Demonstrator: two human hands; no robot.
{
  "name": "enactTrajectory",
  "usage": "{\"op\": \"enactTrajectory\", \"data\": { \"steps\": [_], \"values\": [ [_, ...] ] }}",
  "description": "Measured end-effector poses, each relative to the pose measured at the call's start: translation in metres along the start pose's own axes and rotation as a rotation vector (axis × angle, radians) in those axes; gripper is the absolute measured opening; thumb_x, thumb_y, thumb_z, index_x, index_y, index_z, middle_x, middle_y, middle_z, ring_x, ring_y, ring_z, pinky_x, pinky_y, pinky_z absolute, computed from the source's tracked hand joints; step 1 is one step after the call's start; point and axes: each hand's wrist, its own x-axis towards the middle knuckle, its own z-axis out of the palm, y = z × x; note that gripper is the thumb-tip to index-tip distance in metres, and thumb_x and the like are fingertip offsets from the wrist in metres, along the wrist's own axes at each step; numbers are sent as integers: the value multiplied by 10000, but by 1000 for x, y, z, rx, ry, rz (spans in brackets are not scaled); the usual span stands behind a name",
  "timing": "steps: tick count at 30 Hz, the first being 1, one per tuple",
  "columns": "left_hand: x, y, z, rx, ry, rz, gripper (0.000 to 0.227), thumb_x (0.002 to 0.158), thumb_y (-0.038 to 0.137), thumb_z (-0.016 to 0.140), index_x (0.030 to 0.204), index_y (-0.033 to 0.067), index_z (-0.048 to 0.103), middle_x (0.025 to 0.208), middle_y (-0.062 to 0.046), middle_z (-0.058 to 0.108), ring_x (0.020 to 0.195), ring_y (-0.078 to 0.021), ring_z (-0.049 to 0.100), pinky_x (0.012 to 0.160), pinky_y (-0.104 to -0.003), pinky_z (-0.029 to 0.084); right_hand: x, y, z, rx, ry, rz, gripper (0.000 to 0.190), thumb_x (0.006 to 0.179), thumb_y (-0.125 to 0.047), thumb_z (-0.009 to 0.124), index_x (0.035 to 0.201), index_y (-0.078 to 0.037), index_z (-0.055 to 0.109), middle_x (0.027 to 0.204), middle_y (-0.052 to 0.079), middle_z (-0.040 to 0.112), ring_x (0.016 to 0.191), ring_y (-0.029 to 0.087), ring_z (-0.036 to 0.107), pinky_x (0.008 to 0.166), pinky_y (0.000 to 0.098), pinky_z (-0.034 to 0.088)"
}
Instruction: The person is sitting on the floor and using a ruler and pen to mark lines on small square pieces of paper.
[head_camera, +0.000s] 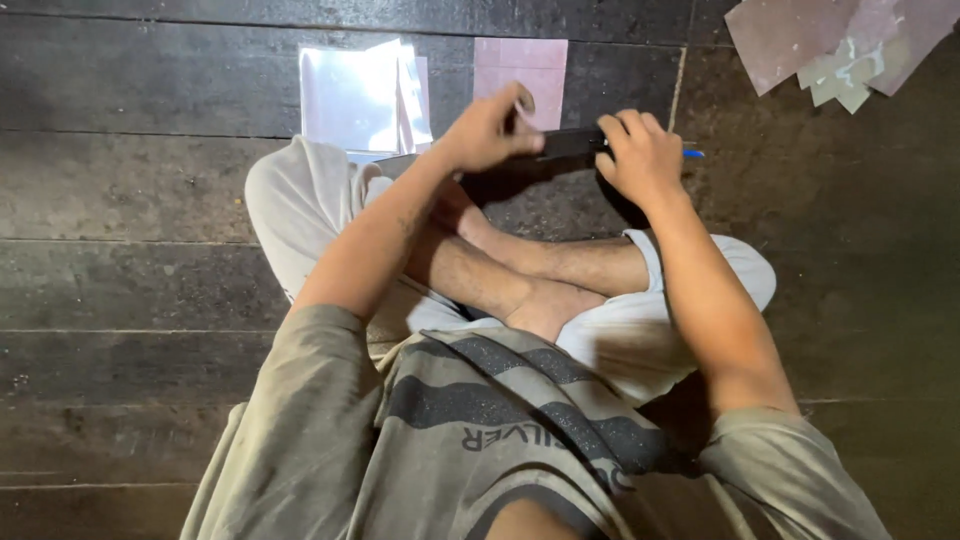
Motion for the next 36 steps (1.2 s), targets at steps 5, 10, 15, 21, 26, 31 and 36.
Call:
{"op": "enactTrajectory", "data": {
  "steps": [5,10,15,21,26,31,36],
  "values": [
    [41,-102,15,388,239,-113,715,1021,497,590,1552,145,265,1523,-194,441,1362,-385,489,1068,-509,486,-29,29,-2,-25,43,200,337,783,-271,765,1091,-139,730,930,57,665,766,296,670,564,411,492],
    [10,-16,26,976,-185,-411,772,1039,459,512,1663,177,153,1648,-298,217,1447,-403,417,1101,-582,341,-45,38,1,54,35,387,324,819,-282,791,1081,-107,712,906,105,677,628,375,642,547,461,494],
    [-7,-71,79,1023,-234,-458,962,870,610,730,1559,44,368,1349,-249,537,1238,-421,528,1067,-783,176,-52,44,18,188,-99,544,433,853,-367,809,1164,-86,703,957,118,664,750,411,721,639,522,575],
    [-5,-48,66,1000,-351,-146,1048,780,894,450,1649,386,157,1745,26,11,1584,-372,16,1146,-801,-22,-50,34,8,213,3,461,399,837,-297,820,1131,-68,679,1001,137,706,768,415,676,672,502,522],
    [23,-48,47,956,-196,-350,1023,890,864,351,1685,278,88,1731,-121,-43,1561,-466,-28,1163,-781,12,-43,36,10,248,-9,463,406,862,-292,805,1169,-57,682,1023,142,703,809,400,678,704,489,524],
    [20,-53,50,875,-128,-328,1083,897,861,431,1705,224,93,1712,-164,-92,1542,-498,-86,1197,-736,-11,-31,30,15,260,-89,467,449,861,-320,788,1225,-76,691,1038,135,708,832,397,685,712,487,525],
    [18,-50,64,800,10,-330,1093,968,787,498,1665,18,154,1675,-311,-13,1542,-529,-17,1223,-683,5,-6,26,25,273,-70,394,430,861,-304,806,1201,-68,691,983,129,688,782,397,668,679,485,520]
  ]
}}
